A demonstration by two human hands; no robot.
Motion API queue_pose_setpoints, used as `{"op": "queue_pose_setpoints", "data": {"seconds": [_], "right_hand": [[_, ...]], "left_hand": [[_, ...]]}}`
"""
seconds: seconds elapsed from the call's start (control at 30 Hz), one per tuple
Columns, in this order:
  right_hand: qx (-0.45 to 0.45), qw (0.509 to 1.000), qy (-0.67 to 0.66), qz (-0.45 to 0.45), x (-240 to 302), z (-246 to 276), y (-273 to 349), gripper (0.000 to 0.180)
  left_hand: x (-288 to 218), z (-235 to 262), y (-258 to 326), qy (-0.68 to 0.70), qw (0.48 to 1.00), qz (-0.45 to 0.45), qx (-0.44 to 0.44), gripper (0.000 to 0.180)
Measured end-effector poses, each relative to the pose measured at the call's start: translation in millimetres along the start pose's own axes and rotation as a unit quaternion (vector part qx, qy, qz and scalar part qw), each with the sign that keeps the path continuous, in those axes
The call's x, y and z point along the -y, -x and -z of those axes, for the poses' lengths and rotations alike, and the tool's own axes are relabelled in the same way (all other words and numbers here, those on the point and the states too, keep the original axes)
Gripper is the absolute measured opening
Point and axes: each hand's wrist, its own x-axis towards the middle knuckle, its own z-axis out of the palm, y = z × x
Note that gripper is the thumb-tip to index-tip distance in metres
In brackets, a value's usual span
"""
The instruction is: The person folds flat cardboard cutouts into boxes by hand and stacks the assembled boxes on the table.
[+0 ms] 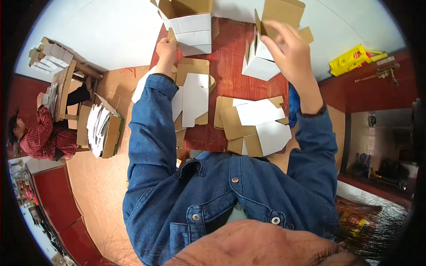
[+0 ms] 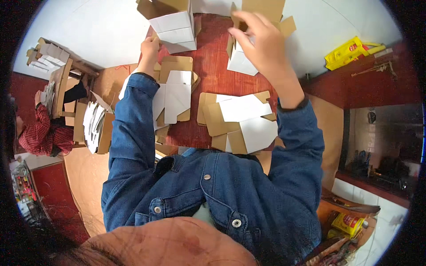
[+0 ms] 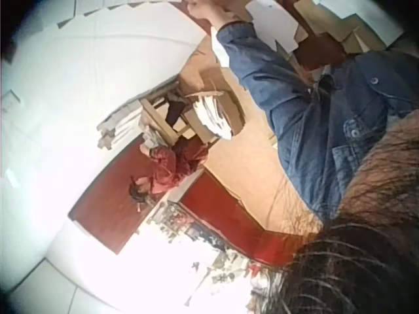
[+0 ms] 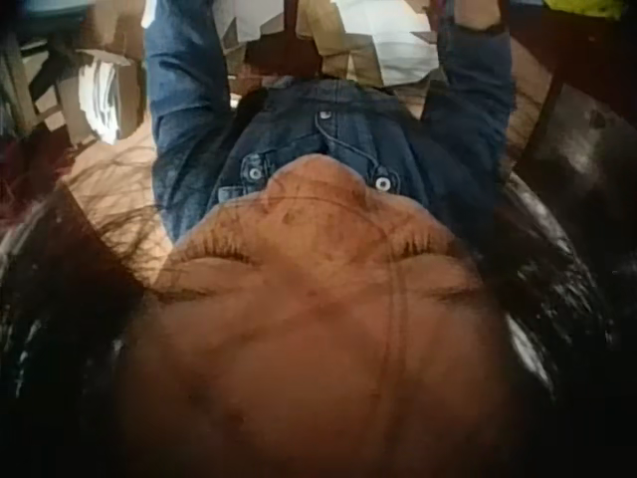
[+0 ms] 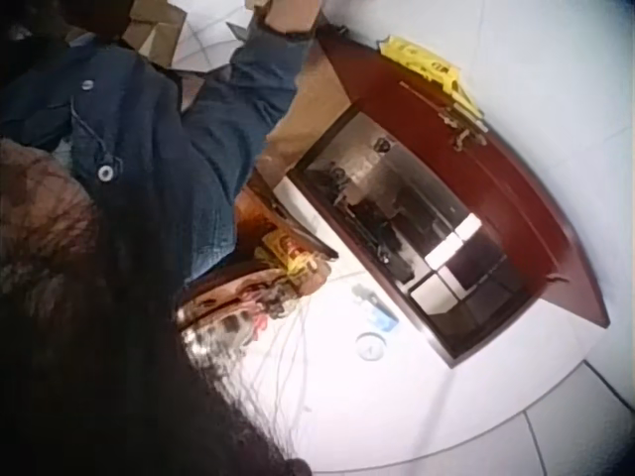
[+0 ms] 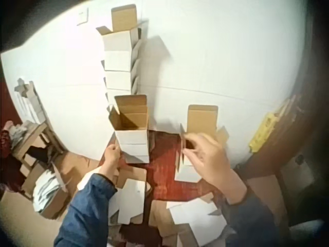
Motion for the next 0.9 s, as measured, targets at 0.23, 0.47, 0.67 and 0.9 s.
{"op": "queue_pose_setpoints", "data": {"seconds": [0.23,0.47,0.67,0.9], "right_hand": [[0.087,0.974,0.003,-0.207,-31,25,83,0.032],[-0.056,0.990,0.017,-0.126,-43,31,71,0.029],[-0.013,0.995,-0.058,-0.082,-25,4,81,0.028],[0.163,0.977,-0.133,-0.035,-14,-36,118,0.022]], "left_hand": [[-4,1,-10,-0.071,0.997,-0.032,-0.011,0.023],[-20,6,12,-0.016,1.000,-0.018,0.015,0.022],[-12,9,8,0.052,0.998,0.000,0.019,0.020],[-6,4,-4,-0.038,0.997,-0.008,0.064,0.020]]}}
